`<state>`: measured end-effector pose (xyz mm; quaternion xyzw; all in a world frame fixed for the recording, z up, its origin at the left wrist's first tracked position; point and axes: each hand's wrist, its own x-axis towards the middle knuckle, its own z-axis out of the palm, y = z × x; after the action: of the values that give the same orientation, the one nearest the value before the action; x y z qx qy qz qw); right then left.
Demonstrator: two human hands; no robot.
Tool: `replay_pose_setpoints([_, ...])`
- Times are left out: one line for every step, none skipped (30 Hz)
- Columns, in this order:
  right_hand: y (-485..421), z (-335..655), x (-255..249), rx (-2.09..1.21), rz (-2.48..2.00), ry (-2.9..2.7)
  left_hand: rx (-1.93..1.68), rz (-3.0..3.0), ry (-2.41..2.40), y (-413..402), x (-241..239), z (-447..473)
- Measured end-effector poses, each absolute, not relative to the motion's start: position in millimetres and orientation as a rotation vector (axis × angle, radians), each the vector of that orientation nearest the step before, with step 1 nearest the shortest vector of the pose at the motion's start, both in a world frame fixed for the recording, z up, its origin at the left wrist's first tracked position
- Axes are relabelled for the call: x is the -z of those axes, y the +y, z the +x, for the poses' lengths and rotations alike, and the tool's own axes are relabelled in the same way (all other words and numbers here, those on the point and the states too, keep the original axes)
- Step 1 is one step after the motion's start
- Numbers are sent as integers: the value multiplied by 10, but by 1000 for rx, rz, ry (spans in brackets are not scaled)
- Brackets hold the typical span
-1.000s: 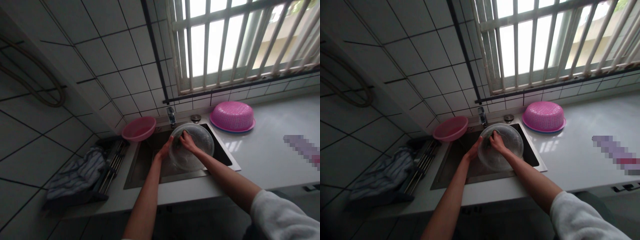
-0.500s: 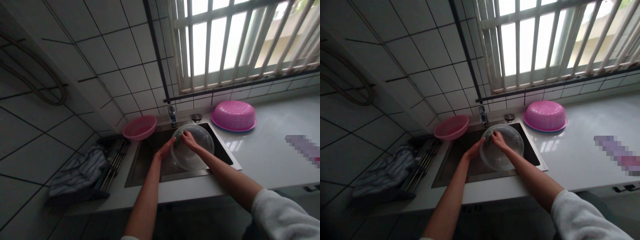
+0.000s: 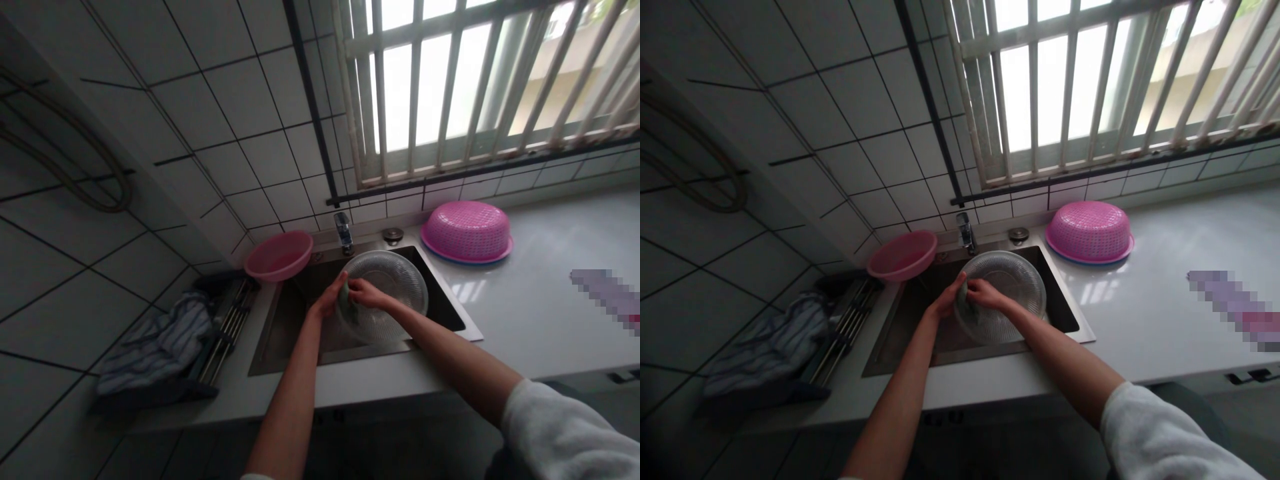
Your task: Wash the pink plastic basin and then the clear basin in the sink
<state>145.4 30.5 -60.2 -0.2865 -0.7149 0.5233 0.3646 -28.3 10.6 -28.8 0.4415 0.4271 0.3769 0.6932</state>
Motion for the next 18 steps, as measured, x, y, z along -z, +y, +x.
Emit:
replay_pose_setpoints([330, 1476, 574, -1282, -797, -1766, -848, 971, 959, 108, 293, -277])
replay_pose_setpoints([355, 1499, 544, -1214, -846, -1697, -855, 960, 959, 110, 296, -269])
replay_pose_setpoints([377, 1518, 515, -1153, -881, -1640, -860, 951, 952, 110, 298, -259])
replay_pose_setpoints([392, 1530, 491, -1106, -904, -1598, -863, 947, 939, 110, 299, -249])
replay_pose_setpoints([399, 1535, 478, -1080, -913, -1575, -863, 944, 927, 110, 299, -240])
replay_pose_setpoints([397, 1532, 475, -1072, -908, -1574, -859, 942, 919, 111, 299, -234])
replay_pose_setpoints([386, 1523, 484, -1082, -889, -1603, -861, 943, 917, 113, 298, -231])
replay_pose_setpoints([367, 1511, 503, -1110, -858, -1664, -873, 947, 923, 117, 297, -234])
replay_pose_setpoints([343, 1499, 529, -1156, -818, -1754, -890, 954, 935, 121, 294, -242])
replay_pose_setpoints([317, 1489, 559, -1217, -776, -1864, -907, 962, 953, 127, 291, -253])
replay_pose_setpoints([291, 1482, 589, -1283, -739, -1978, -922, 969, 973, 133, 287, -267])
replay_pose_setpoints([268, 1479, 614, -1343, -713, -2078, -933, 974, 994, 140, 283, -280])
replay_pose_setpoints([250, 1478, 633, -1386, -695, -2153, -939, 977, 1016, 145, 281, -291])
replay_pose_setpoints([239, 1478, 643, -1402, -684, -2194, -938, 977, 1035, 150, 281, -297])
replay_pose_setpoints([235, 1477, 644, -1392, -678, -2198, -938, 980, 1045, 154, 284, -298])
replay_pose_setpoints([239, 1474, 636, -1361, -680, -2162, -939, 986, 1044, 157, 291, -294])
replay_pose_setpoints([249, 1470, 622, -1321, -694, -2090, -939, 993, 1033, 157, 300, -286])
replay_pose_setpoints([266, 1466, 603, -1277, -722, -1992, -932, 998, 1018, 156, 312, -277])
